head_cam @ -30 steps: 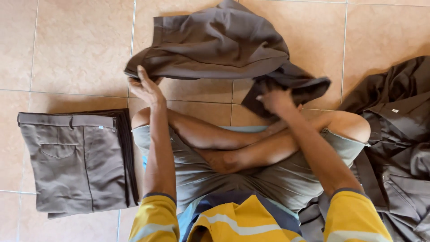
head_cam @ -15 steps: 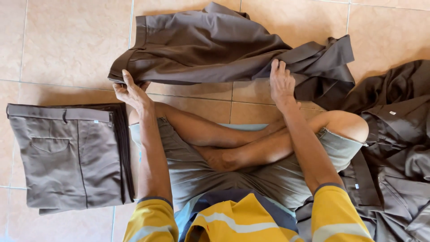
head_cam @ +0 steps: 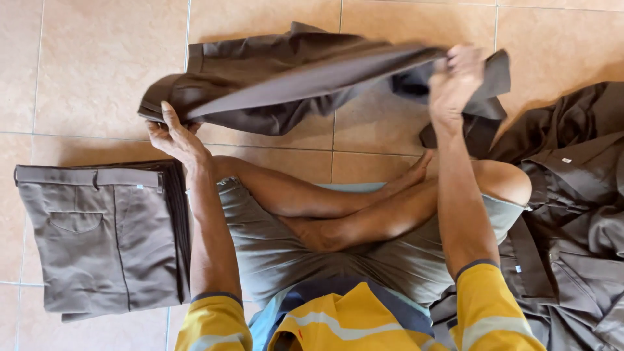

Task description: The person sits cross-legged on a tiled floor and folds two pairs of brown trousers by hand. They smooth each pair, fold the legs together, fold the garment in half, and then fold it again into a compact rectangle before placing it aside.

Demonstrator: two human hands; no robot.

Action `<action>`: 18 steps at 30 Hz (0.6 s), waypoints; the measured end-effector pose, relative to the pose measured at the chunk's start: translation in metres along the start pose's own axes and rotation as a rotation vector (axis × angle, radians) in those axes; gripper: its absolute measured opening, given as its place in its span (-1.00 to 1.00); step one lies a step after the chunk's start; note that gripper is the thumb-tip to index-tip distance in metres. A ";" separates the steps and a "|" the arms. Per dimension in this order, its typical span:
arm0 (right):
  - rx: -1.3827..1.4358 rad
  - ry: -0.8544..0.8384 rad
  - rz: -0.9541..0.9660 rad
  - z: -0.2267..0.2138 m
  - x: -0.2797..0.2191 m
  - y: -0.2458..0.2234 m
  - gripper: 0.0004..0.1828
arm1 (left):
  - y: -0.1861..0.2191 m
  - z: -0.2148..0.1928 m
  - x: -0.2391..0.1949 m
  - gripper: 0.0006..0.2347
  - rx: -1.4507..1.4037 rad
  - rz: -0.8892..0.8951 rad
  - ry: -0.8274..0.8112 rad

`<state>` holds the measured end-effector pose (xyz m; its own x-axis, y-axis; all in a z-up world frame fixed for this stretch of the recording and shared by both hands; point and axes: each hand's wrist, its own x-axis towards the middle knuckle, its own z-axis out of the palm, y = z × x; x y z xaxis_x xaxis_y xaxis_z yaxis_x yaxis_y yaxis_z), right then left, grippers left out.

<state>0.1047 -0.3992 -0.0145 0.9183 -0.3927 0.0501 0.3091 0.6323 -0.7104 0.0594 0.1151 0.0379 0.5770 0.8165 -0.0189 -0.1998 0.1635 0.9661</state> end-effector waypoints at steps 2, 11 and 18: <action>-1.018 -0.166 -0.895 0.093 -0.041 -0.057 -0.64 | 0.014 0.006 -0.006 -0.62 -0.008 -0.003 0.033; -2.175 -0.405 0.229 -0.022 -0.049 0.031 0.41 | -0.070 -0.022 0.027 -0.38 0.007 -0.145 0.169; -2.546 -0.332 0.440 -0.151 0.003 0.006 -0.60 | -0.137 -0.064 0.076 -0.38 -0.034 -0.124 0.261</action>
<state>0.0719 -0.4970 -0.1245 0.8804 -0.3203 -0.3497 -0.2562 -0.9418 0.2176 0.0801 0.1903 -0.1122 0.3760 0.9033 -0.2064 -0.1693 0.2860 0.9432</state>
